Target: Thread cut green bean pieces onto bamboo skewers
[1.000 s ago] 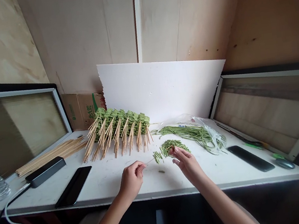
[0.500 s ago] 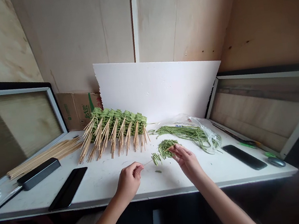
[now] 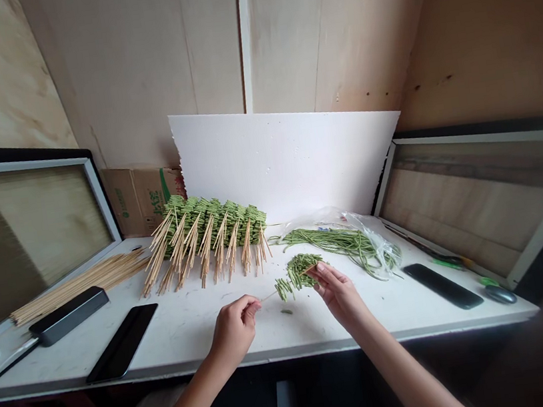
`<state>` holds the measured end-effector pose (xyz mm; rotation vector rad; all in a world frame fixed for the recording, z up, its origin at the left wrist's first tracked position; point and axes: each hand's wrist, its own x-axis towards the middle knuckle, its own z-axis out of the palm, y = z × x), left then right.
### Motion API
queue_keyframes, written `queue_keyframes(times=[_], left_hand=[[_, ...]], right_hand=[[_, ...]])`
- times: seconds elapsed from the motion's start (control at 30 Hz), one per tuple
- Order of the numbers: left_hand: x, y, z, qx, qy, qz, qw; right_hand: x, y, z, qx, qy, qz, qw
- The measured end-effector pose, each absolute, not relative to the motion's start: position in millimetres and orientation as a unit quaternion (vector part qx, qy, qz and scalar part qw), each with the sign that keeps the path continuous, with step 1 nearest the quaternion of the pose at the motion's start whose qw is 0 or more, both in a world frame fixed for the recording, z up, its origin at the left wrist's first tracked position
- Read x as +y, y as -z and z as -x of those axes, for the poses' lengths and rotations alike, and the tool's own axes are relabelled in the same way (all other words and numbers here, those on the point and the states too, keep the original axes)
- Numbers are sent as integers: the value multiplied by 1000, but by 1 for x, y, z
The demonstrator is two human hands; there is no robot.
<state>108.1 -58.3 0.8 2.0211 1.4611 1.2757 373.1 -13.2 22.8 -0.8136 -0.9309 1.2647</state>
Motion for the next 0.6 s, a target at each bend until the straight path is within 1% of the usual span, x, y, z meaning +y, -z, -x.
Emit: queue_keyframes(times=[0.33,0.6], left_hand=[[-58,-1,-108,510,-447,-717,163],[-59,-4,-106,498,-452,-722,160]], right_hand=[[-18,-34,-374,-399,-556,343,643],[-18,-33,-378,-408,-569,334,631]])
